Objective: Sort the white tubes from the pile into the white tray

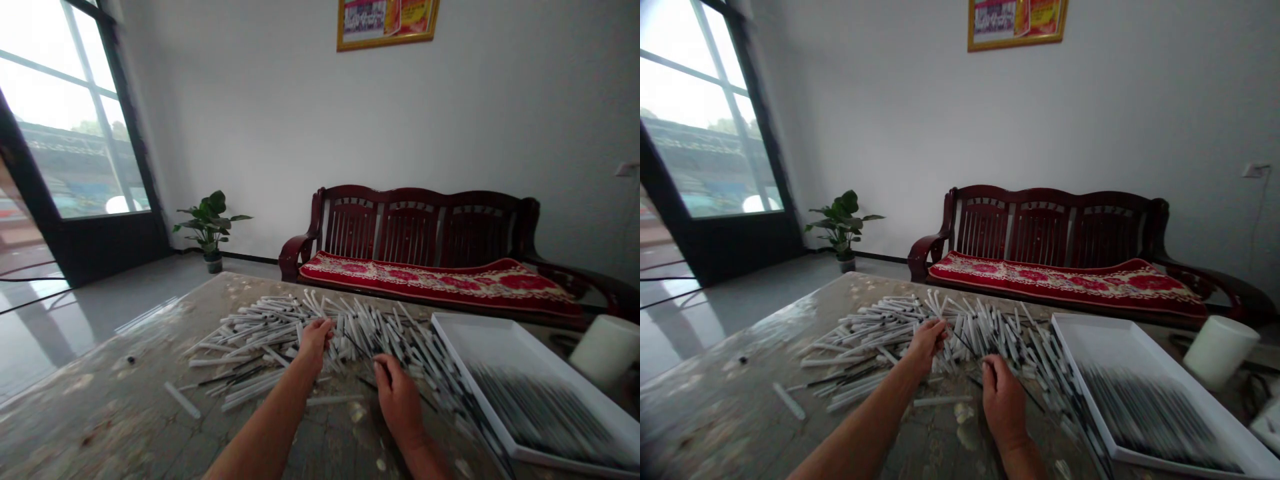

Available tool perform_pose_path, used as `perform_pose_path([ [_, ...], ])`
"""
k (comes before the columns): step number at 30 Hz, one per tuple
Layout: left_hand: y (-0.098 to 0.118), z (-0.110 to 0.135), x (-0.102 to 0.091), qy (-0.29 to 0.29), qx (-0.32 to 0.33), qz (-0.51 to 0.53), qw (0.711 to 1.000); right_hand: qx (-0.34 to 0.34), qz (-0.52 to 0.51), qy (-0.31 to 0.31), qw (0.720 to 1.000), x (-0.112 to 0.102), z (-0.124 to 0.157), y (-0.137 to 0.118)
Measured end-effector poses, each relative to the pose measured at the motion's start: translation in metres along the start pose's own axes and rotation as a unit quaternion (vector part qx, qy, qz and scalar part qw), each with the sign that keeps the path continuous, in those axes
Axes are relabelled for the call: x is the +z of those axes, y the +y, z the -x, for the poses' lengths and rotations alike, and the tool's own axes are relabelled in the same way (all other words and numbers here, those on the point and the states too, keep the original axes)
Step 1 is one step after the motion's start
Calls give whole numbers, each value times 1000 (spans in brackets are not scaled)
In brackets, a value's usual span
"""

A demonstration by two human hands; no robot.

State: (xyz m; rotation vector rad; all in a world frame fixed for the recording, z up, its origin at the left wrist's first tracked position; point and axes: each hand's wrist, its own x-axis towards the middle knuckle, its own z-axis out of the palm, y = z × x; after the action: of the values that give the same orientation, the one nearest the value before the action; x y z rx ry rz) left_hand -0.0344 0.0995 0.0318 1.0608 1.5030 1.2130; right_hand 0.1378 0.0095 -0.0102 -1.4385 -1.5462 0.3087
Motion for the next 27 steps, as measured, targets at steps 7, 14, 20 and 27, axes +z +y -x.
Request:
perform_pose_path([
  [7, -24, 33, -23, -3, -75, 302, 950, -55, 28, -34, 997, 2, 4, -6],
  [14, -17, 39, -27, -11, -118, 480, 869, -54, 20, -31, 998, 0, 4, -6],
  [20, -18, 37, -31, 1, -114, 468, 876, -57, 27, -38, 997, 0, 5, -5],
  [27, -17, 39, -30, -17, -102, 440, 892, -67, 53, -41, 995, -2, 2, -2],
])
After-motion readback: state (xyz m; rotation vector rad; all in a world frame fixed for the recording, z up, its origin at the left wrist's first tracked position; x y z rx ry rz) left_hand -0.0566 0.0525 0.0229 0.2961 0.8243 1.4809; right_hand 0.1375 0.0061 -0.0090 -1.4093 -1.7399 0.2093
